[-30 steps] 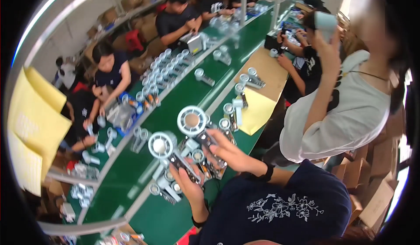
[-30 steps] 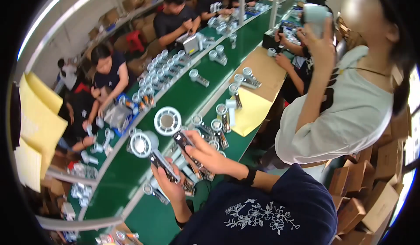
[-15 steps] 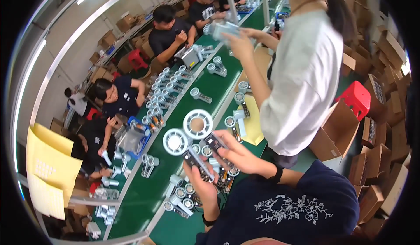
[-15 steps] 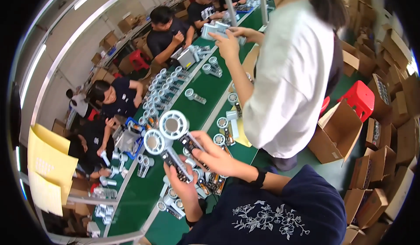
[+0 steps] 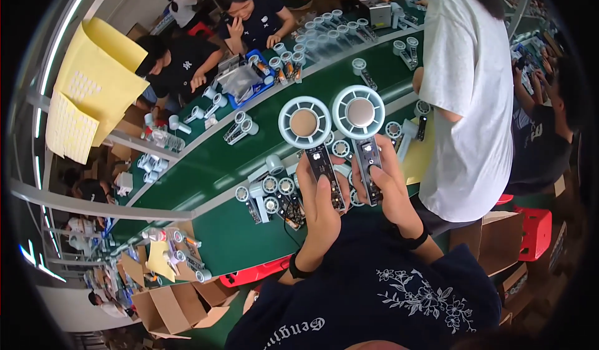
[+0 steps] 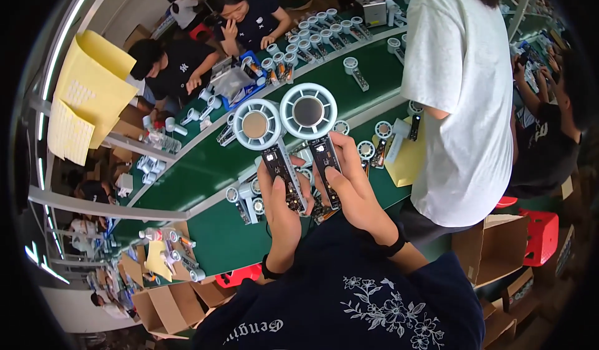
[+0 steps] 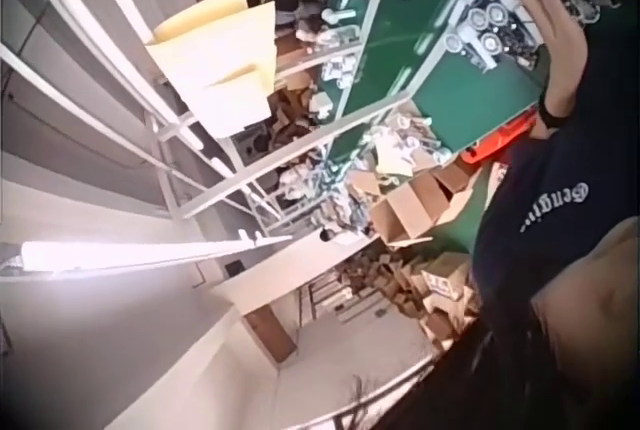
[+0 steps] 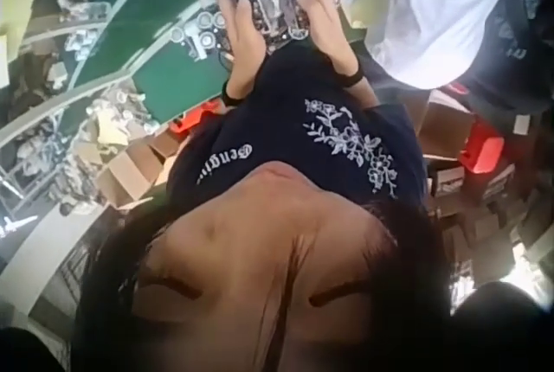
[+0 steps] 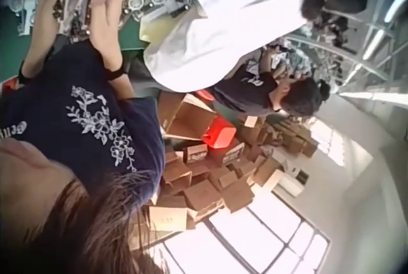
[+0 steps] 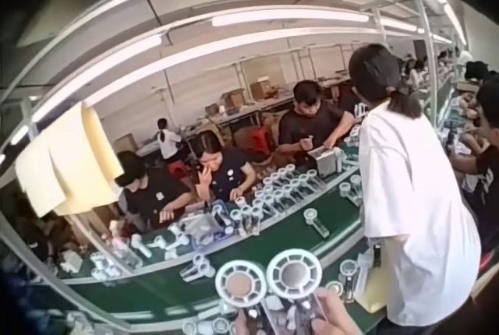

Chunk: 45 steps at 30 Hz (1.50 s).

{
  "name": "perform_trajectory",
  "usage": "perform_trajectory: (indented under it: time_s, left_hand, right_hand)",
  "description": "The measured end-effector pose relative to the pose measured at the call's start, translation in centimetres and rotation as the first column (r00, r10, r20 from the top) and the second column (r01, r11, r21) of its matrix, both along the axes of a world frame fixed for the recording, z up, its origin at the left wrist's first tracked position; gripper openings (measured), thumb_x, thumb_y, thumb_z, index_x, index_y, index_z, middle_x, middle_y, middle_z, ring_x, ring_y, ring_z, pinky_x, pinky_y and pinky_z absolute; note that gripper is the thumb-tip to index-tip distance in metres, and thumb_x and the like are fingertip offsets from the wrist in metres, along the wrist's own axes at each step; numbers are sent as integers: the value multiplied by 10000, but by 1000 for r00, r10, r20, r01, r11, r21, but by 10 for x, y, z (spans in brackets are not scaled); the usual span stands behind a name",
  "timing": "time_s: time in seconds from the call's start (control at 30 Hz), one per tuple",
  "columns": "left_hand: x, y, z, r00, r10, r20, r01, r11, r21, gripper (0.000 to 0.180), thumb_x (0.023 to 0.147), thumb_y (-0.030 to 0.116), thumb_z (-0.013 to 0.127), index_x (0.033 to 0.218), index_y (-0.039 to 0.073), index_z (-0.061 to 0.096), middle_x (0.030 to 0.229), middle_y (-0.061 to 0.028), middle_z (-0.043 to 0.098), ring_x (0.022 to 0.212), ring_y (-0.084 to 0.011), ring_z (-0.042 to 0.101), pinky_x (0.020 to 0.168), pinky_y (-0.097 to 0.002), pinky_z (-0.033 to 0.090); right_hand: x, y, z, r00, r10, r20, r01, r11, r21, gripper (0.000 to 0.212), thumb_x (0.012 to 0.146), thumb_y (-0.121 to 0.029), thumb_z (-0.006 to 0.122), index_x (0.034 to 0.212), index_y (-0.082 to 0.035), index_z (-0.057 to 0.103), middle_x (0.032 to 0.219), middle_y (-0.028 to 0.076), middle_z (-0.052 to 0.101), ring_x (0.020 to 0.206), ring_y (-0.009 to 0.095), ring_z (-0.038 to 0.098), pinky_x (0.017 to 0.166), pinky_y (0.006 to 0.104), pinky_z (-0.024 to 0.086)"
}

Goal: The person picks up two handheld fans, presses buttons on their handles to test them, and sets them down. She then picks up a sheet of stickers, applies one to a fan, and tests another pair of fans before placing them back on the table.

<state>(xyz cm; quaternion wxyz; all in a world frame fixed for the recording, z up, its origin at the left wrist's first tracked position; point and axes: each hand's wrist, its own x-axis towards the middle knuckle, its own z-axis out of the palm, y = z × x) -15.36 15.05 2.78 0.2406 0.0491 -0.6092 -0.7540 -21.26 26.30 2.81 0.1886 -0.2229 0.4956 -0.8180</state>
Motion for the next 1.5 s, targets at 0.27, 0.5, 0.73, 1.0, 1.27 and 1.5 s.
perform_trajectory:
  time_s: [0.27,0.5,0.73,1.0,1.27,1.5]
  left_hand:
    - [16,0,-4,997,46,-65,-38,992,120,462,969,199,327,1363,10,178,1112,-145,473,652,-95,505,430,-186,399]
    - [17,4,-4,987,148,-58,-147,989,22,412,965,262,338,1275,-2,277,1072,-145,466,656,-126,517,389,-215,409]
    - [16,1,-4,987,119,-107,-116,993,29,413,974,290,331,1264,2,272,1067,-150,470,611,-123,518,382,-218,414]
    - [14,0,-14,992,122,-34,-121,992,19,418,988,309,310,1281,16,256,1039,-137,487,593,-116,511,385,-212,401]
    - [7,-8,-20,993,112,30,-114,993,42,384,993,278,299,1291,39,259,988,-123,500,554,-112,481,396,-217,384]
    - [1,-9,-25,996,85,-5,-84,989,119,351,994,202,315,1293,30,246,995,-143,514,518,-101,480,412,-204,388]
  right_hand:
    - [6,-9,-9,996,82,-16,-82,997,-5,486,899,-233,412,1313,-31,255,909,103,498,570,108,468,470,220,378]
    - [10,-11,-7,990,135,-40,-136,990,-33,497,916,-256,415,1322,-32,237,933,115,493,578,109,470,477,221,380]
    - [12,-10,-7,989,132,-71,-136,989,-59,503,934,-287,411,1328,-32,229,943,119,491,589,111,476,479,224,383]
    - [14,-12,-14,995,99,32,-98,994,-41,471,955,-312,390,1303,-32,239,917,110,493,582,105,475,477,215,380]
    - [12,-20,-23,993,8,-119,-3,999,37,361,979,-222,353,1258,-13,257,858,90,477,547,94,446,484,198,362]
    - [9,-19,-25,998,20,-67,-20,1000,10,336,978,-200,349,1247,-17,266,831,83,473,547,84,434,483,198,359]
